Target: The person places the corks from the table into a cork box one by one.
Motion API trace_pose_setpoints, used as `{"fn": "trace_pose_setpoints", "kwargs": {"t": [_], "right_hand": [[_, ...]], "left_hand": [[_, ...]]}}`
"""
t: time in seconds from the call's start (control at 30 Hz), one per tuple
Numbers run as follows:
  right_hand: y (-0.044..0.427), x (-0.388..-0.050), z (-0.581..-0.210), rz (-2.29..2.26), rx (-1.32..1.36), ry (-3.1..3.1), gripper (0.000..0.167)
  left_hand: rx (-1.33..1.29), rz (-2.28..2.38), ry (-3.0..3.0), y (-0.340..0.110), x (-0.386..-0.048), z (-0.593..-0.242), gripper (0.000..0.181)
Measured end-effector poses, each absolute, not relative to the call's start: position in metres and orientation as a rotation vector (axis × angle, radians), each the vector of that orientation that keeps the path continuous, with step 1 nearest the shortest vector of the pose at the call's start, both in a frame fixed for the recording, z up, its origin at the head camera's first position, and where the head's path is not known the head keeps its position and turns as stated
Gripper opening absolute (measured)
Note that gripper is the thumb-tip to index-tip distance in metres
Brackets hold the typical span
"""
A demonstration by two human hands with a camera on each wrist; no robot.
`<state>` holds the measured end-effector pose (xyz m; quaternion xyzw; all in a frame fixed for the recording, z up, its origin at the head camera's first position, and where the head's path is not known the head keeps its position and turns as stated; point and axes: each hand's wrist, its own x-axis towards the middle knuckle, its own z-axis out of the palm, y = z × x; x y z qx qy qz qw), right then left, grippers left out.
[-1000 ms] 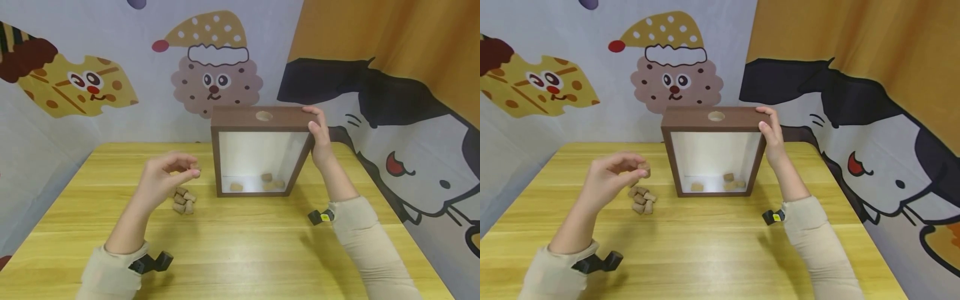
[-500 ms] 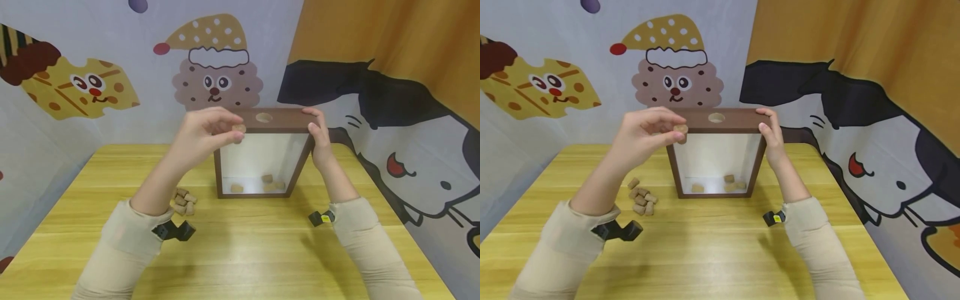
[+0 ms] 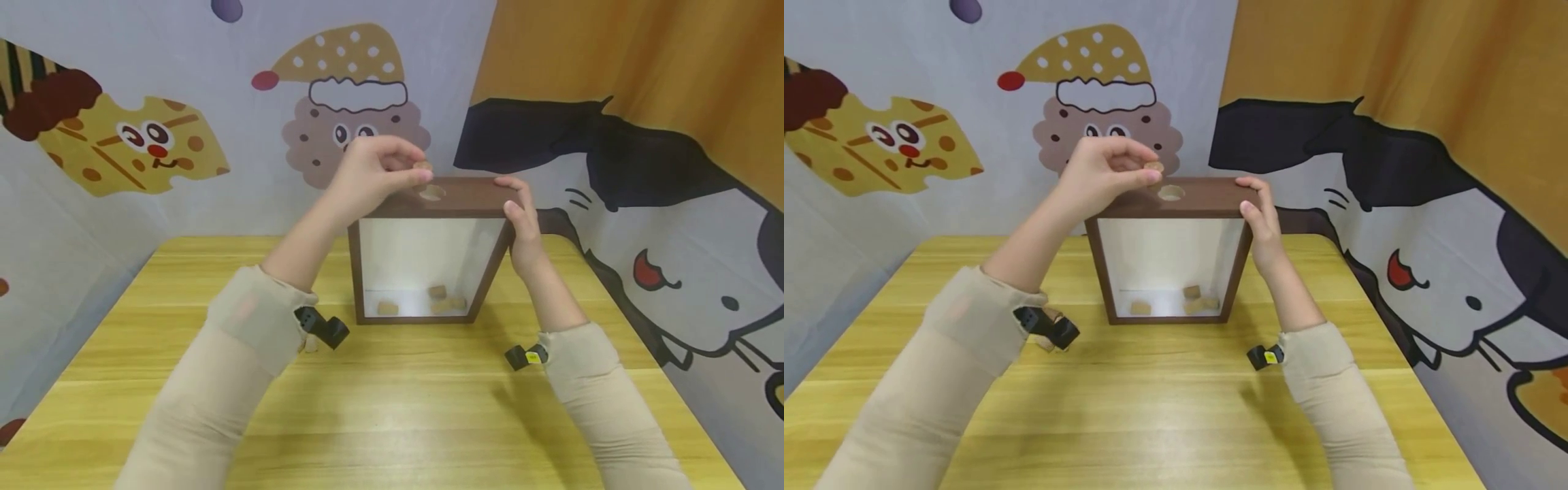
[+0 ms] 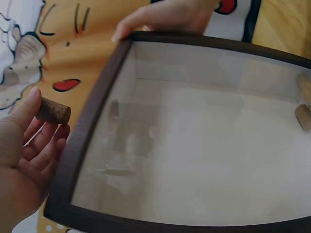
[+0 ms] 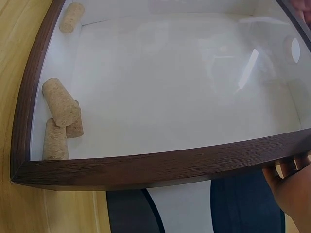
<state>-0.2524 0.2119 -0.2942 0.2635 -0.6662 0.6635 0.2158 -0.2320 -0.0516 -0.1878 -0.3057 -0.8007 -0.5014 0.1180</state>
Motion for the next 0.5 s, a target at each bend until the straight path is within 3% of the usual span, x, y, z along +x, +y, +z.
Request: {"fn": "trace_pose_setpoints", "kwargs": {"t": [0.5], "right_hand": [[0.212, -0.252, -0.294, 1.851, 0.731, -1.835, 0.042]], "left_hand": [[-0.926, -1.296, -2.552, -0.036, -0.247, -0.193, 0.025]]}}
